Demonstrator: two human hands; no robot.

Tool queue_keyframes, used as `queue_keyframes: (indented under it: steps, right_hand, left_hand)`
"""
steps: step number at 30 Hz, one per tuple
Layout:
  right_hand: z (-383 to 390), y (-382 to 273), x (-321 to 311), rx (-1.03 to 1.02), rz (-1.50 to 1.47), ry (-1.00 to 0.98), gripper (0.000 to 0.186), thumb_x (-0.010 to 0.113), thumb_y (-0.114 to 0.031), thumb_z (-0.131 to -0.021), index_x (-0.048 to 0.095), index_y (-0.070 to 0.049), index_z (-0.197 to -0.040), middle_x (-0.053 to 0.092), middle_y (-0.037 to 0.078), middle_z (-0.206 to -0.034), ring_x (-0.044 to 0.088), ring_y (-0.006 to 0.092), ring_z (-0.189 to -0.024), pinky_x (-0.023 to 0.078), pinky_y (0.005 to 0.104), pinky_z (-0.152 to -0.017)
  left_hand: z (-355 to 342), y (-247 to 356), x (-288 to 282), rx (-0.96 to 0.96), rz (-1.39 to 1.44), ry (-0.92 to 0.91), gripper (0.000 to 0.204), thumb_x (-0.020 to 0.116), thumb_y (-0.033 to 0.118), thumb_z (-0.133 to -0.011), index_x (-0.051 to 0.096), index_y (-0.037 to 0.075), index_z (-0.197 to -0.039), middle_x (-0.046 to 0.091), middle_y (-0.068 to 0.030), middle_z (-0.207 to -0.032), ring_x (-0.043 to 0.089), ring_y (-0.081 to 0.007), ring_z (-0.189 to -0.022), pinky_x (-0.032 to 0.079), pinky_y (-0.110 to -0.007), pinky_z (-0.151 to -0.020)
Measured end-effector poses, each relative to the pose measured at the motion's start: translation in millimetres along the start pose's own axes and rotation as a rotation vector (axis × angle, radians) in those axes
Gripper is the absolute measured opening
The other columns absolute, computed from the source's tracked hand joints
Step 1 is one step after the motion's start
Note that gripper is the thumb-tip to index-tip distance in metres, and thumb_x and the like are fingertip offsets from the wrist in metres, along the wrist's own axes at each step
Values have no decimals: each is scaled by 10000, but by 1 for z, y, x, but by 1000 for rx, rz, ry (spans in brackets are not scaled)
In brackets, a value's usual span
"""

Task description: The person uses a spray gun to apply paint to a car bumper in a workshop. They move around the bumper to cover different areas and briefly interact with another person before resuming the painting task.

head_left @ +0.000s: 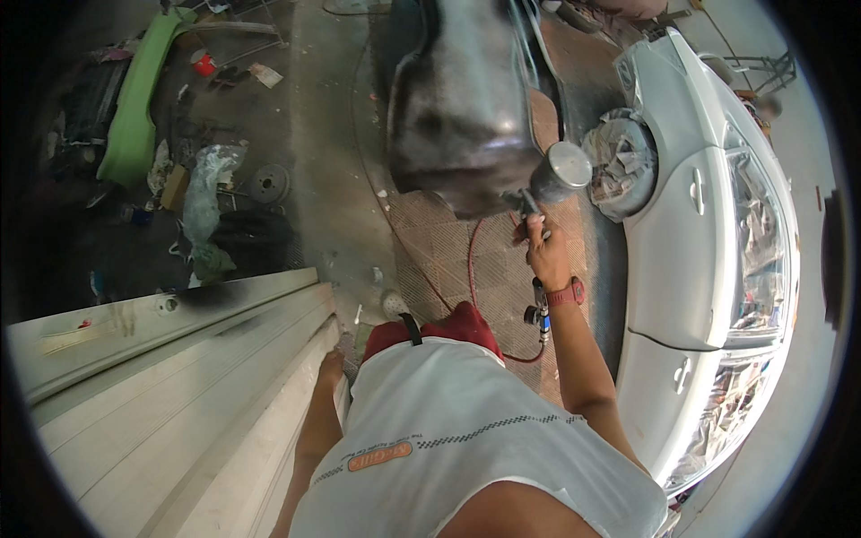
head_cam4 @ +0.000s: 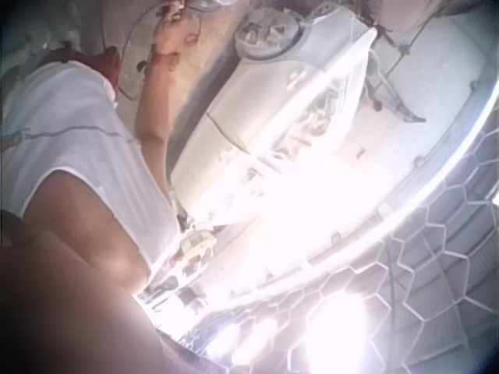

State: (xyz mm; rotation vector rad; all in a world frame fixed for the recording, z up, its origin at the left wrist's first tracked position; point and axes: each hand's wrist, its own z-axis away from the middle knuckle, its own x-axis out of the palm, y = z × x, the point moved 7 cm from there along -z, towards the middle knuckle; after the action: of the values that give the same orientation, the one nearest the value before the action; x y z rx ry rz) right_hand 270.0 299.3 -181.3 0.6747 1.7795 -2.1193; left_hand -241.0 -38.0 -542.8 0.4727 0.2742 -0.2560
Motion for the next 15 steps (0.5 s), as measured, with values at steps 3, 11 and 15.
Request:
queue_keyframes:
  steps: [3, 11, 15]
  right_hand:
    - [3, -10, 34, -59, 108, -152, 582, 562, -413, -1096, 539, 11, -1494, 762, 249, -1001, 753, 328, -873, 568, 409, -818]
    - [26, 11, 70, -22, 135, -123, 657, 587, -414, -1064, 494, 66, -1502, 634, 354, -1329, 657, 504, -1193, 537, 494, -964]
    - [30, 31, 79, 77, 148, -87, 701, 596, -436, -1055, 450, 56, -1533, 689, 340, -1221, 698, 509, -1089, 563, 489, -888]
  left_hand:
    - [19, -7, -16, -130, 80, 8, 524, 523, 400, -1080, 633, 12, -1416, 710, -163, -1321, 660, -278, -1199, 479, -395, -1058]
    - [7, 79, -63, -147, 200, 38, 514, 573, 425, -1085, 606, 68, -1453, 670, -152, -1385, 674, -278, -1183, 499, -428, -1054]
    - [-34, 154, -81, -26, 183, -42, 586, 561, 464, -1087, 514, 66, -1514, 614, -133, -1441, 643, -279, -1191, 486, -444, -1051]
